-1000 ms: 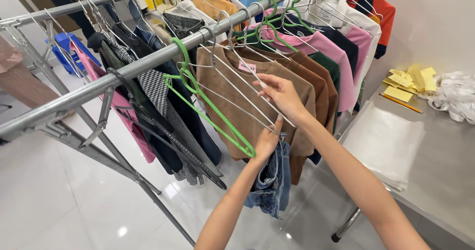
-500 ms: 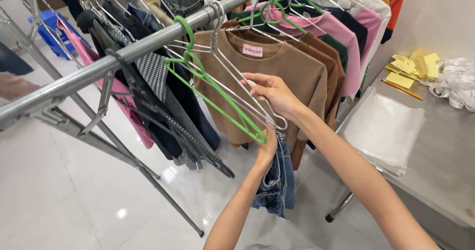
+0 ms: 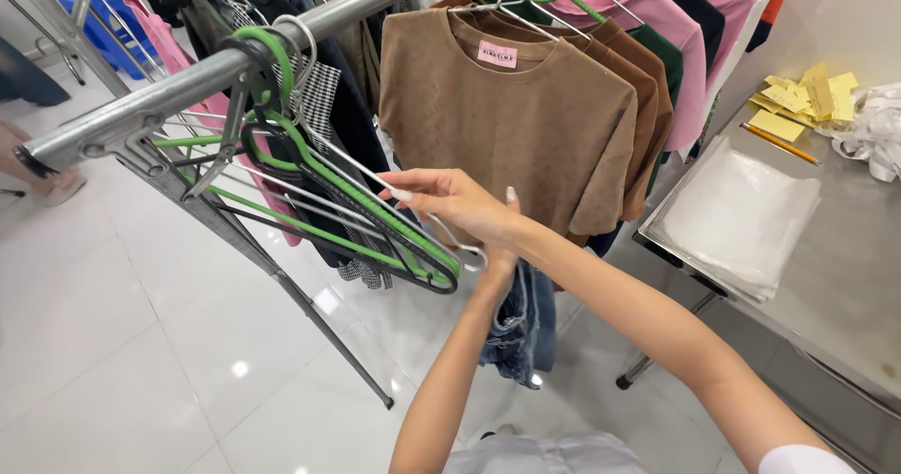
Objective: The person removes a pair of jeans from a hanger, folds them neatly on a metal table, and places them on a stack. They then take a brown t-shirt from the rack, fold it, and place it on the same stack.
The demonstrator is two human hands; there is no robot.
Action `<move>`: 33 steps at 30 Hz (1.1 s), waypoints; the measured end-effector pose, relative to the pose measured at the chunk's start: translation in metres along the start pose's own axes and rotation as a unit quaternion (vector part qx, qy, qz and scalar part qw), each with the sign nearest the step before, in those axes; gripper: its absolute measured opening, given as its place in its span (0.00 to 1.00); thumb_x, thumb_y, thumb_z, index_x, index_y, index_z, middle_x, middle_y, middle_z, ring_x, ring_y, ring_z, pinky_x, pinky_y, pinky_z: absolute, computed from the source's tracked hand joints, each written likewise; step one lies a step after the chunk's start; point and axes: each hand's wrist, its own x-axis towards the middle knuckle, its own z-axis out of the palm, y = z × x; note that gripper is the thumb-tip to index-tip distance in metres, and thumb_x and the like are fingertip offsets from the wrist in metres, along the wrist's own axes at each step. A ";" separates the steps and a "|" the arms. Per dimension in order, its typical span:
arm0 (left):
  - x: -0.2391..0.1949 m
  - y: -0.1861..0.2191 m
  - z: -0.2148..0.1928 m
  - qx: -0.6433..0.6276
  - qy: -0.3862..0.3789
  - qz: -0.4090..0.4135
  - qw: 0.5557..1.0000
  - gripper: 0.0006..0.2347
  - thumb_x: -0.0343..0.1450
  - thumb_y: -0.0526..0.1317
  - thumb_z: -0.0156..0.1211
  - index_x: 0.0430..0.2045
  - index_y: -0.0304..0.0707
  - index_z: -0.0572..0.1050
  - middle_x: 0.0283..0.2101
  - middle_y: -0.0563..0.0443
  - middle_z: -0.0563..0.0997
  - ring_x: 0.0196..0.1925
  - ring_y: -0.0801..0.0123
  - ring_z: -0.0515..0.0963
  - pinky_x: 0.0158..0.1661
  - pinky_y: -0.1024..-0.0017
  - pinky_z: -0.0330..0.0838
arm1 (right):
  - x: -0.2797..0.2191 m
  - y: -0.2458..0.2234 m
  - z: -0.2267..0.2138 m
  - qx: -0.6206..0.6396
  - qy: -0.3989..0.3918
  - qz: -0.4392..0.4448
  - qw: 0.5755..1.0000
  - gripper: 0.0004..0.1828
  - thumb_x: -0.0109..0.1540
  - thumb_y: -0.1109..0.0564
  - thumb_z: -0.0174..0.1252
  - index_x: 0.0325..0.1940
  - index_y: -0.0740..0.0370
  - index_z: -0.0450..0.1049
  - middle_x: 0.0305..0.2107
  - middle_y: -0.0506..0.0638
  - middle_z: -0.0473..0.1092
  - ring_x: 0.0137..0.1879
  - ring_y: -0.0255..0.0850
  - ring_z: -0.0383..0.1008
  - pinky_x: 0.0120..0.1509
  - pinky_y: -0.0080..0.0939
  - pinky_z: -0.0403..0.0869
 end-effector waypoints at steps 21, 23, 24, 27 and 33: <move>-0.026 0.070 0.020 -0.116 -0.281 0.054 0.951 0.11 0.76 0.40 0.53 0.22 0.41 0.71 0.25 0.58 0.71 0.29 0.73 0.72 0.35 0.79 0.67 | -0.185 0.054 -0.149 -0.191 0.062 0.094 0.975 0.40 0.56 0.36 0.67 0.68 0.52 0.67 0.47 0.43 0.67 0.50 0.35 0.65 0.54 0.39 0.72; -0.032 0.084 0.025 -0.161 -0.296 0.042 0.940 0.13 0.77 0.44 0.53 0.20 0.42 0.69 0.23 0.57 0.71 0.28 0.75 0.73 0.33 0.80 0.68 | -0.208 0.064 -0.151 -0.161 0.095 0.101 0.977 0.45 0.52 0.34 0.68 0.69 0.55 0.66 0.53 0.45 0.67 0.56 0.38 0.66 0.60 0.46 0.70; -0.037 0.090 0.027 -0.209 -0.302 0.032 0.930 0.16 0.78 0.47 0.54 0.19 0.43 0.67 0.22 0.57 0.71 0.26 0.77 0.75 0.31 0.82 0.69 | -0.221 0.071 -0.150 -0.132 0.120 0.107 0.978 0.51 0.49 0.32 0.70 0.70 0.57 0.66 0.60 0.48 0.67 0.62 0.41 0.67 0.67 0.52 0.68; -0.043 0.091 0.057 -0.241 -0.294 0.014 0.925 0.16 0.79 0.49 0.51 0.21 0.43 0.69 0.26 0.58 0.73 0.31 0.76 0.80 0.34 0.82 0.72 | -0.241 0.079 -0.152 -0.242 0.225 0.065 0.942 0.39 0.56 0.52 0.73 0.68 0.59 0.65 0.58 0.52 0.64 0.67 0.46 0.64 0.69 0.59 0.66; -0.069 0.087 0.102 -0.257 -0.271 0.094 0.923 0.10 0.80 0.48 0.51 0.41 0.42 0.72 0.52 0.54 0.72 0.62 0.73 0.65 0.67 0.71 0.52 | -0.303 0.002 -0.137 -0.143 0.358 0.114 0.916 0.30 0.69 0.39 0.44 0.71 0.56 0.64 0.60 0.56 0.69 0.68 0.46 0.68 0.68 0.51 0.68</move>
